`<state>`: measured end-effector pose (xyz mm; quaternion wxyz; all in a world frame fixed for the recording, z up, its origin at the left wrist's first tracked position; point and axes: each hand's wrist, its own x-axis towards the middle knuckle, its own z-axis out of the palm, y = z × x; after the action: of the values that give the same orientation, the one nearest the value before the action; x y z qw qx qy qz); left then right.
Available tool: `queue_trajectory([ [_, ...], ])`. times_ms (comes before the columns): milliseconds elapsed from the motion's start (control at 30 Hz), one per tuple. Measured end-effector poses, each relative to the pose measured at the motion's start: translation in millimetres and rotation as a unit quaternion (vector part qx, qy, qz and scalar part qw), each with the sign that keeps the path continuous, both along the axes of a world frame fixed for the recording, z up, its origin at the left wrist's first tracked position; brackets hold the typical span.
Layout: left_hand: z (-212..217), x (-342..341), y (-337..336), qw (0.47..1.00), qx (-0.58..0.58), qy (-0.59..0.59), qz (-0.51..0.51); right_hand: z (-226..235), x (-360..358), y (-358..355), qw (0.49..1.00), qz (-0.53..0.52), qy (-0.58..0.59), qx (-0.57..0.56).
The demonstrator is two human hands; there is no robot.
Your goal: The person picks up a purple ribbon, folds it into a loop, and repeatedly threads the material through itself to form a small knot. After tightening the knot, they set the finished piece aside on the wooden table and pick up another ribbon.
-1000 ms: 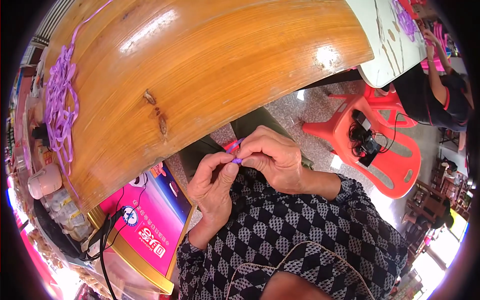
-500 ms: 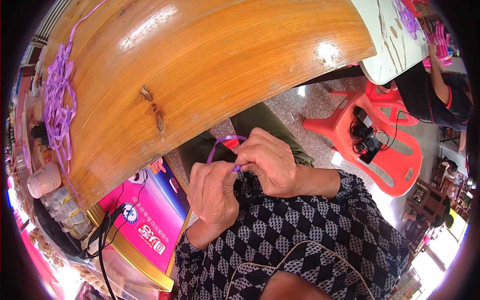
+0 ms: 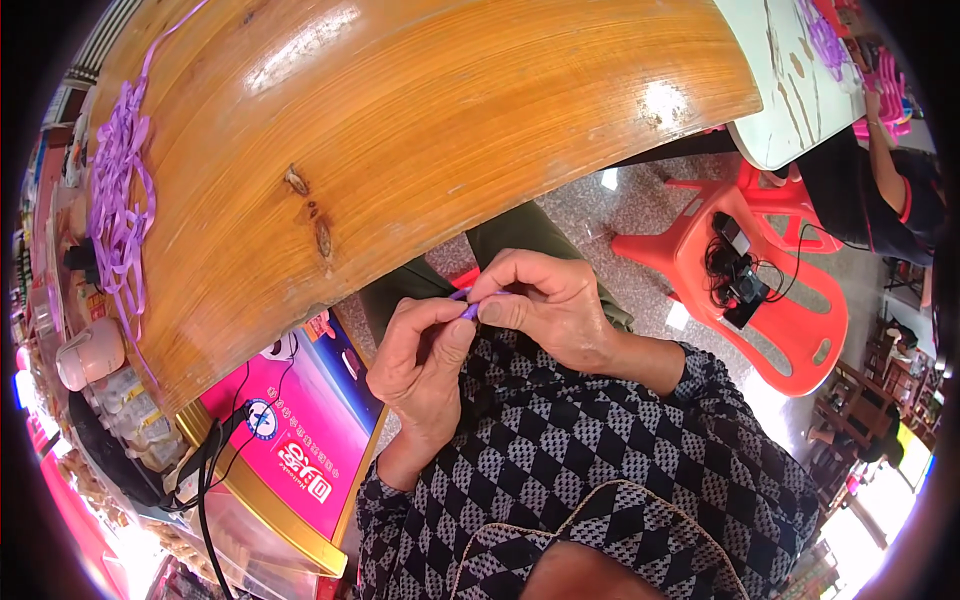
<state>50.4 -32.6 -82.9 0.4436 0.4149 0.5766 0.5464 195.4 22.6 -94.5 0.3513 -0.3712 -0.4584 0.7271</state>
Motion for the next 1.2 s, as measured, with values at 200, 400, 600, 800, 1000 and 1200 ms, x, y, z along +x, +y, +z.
queue_trajectory([
  [200,10,2,3,0.992,-0.060,-0.113,-0.011,-3,-3,-2,0.967,-0.068,-0.077,0.234],
  [400,6,2,-3,0.981,-0.106,-0.162,-0.019,-8,0,2,0.929,-0.055,-0.095,0.355],
  [600,-3,4,-9,0.998,0.002,0.060,-0.024,-7,-2,1,0.929,-0.057,-0.057,0.360],
  [800,-2,9,-4,0.967,0.132,0.216,-0.015,-11,-9,-1,0.888,-0.103,-0.046,0.446],
  [1000,-9,14,-9,0.969,0.107,0.221,0.001,-22,-13,-7,0.894,-0.112,-0.049,0.431],
  [1200,-11,10,-9,0.997,0.035,0.074,0.008,-15,-9,-3,0.901,-0.087,-0.047,0.423],
])
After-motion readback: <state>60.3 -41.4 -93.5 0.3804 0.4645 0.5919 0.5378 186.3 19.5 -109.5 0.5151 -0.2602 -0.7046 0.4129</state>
